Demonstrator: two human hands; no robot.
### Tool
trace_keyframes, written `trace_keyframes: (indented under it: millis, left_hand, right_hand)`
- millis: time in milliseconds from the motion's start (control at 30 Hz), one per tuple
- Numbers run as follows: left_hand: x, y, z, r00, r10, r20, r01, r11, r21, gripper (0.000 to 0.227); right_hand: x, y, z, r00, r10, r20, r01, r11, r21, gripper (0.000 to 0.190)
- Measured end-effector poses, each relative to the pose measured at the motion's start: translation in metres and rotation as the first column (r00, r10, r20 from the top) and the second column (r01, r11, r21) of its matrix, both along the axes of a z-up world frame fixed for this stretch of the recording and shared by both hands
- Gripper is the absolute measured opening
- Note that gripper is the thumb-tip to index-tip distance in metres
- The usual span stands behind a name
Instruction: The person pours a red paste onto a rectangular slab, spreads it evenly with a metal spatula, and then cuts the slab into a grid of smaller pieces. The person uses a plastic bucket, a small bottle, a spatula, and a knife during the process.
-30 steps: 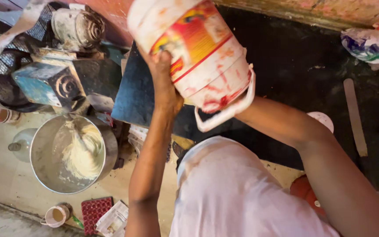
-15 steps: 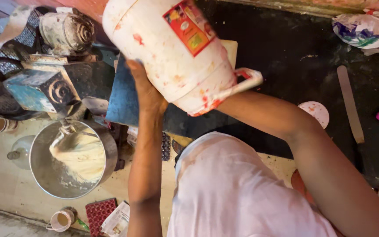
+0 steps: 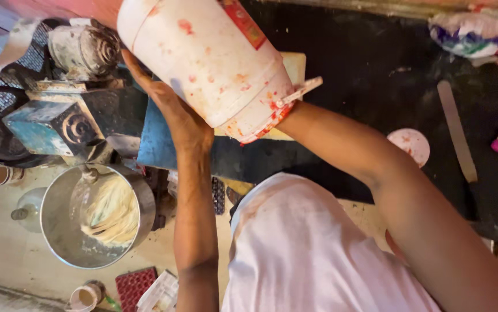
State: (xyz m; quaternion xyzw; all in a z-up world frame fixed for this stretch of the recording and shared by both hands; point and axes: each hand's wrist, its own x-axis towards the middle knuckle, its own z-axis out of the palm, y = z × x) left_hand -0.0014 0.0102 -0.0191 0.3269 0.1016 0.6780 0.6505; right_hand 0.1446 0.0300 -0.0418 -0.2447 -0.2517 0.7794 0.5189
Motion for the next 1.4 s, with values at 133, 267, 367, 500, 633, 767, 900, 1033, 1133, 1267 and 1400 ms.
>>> trace_keyframes:
  millis: [133,267,367,500,633,767,900,1033,1133,1267,1400]
  left_hand:
    - [0.017,0.010,-0.019,0.973,0.003,-0.230,-0.047,0.981,-0.186,0.104]
    - [0.020,0.021,-0.029,0.977,0.008,-0.215,-0.049,0.981,-0.187,0.104]
    - [0.013,0.027,-0.034,0.989,-0.013,-0.147,-0.007,0.991,-0.133,0.102]
    - [0.003,0.038,-0.037,0.986,0.029,-0.162,-0.052,0.989,-0.139,0.101]
    - [-0.005,0.051,-0.047,0.980,-0.166,0.108,0.192,0.926,-0.325,0.096]
    - [-0.014,0.055,-0.063,0.971,-0.189,0.148,0.228,0.920,-0.318,0.098]
    - [-0.030,0.065,-0.065,0.987,-0.056,0.152,0.103,0.940,-0.325,0.100]
    - [-0.068,0.078,-0.057,0.961,0.136,0.243,-0.066,0.959,-0.276,0.100]
    - [-0.099,0.080,-0.057,0.932,0.211,0.294,-0.140,0.959,-0.245,0.101]
    - [-0.136,0.071,-0.067,0.913,0.264,0.313,-0.191,0.951,-0.243,0.101]
    - [-0.156,0.049,-0.082,0.905,0.340,0.254,-0.272,0.924,-0.268,0.102]
  right_hand:
    - [-0.015,-0.015,-0.014,1.000,-0.006,0.018,0.007,0.999,-0.054,0.028]
    - [-0.022,-0.022,-0.026,1.000,-0.016,0.014,0.017,0.995,-0.093,0.028]
    - [-0.025,-0.027,-0.031,1.000,-0.019,0.007,0.020,0.994,-0.111,0.029]
    - [-0.021,-0.036,-0.020,1.000,0.015,0.006,-0.014,0.991,-0.130,0.029]
    - [-0.003,-0.052,-0.003,0.999,0.046,-0.001,-0.045,0.982,-0.181,0.030]
    - [0.016,-0.058,0.014,0.993,0.114,0.032,-0.103,0.965,-0.240,0.031]
    - [0.029,-0.061,0.025,0.989,0.090,0.114,-0.060,0.968,-0.244,0.031]
    - [0.041,-0.056,0.009,0.965,-0.136,0.225,0.157,0.985,-0.078,0.032]
    - [0.046,-0.035,-0.029,0.922,-0.367,0.124,0.335,0.916,0.221,0.027]
    - [0.030,0.027,-0.095,0.817,-0.572,0.068,0.507,0.770,0.388,0.038]
    - [0.017,0.044,-0.128,0.682,-0.417,0.600,0.222,0.901,0.373,0.026]
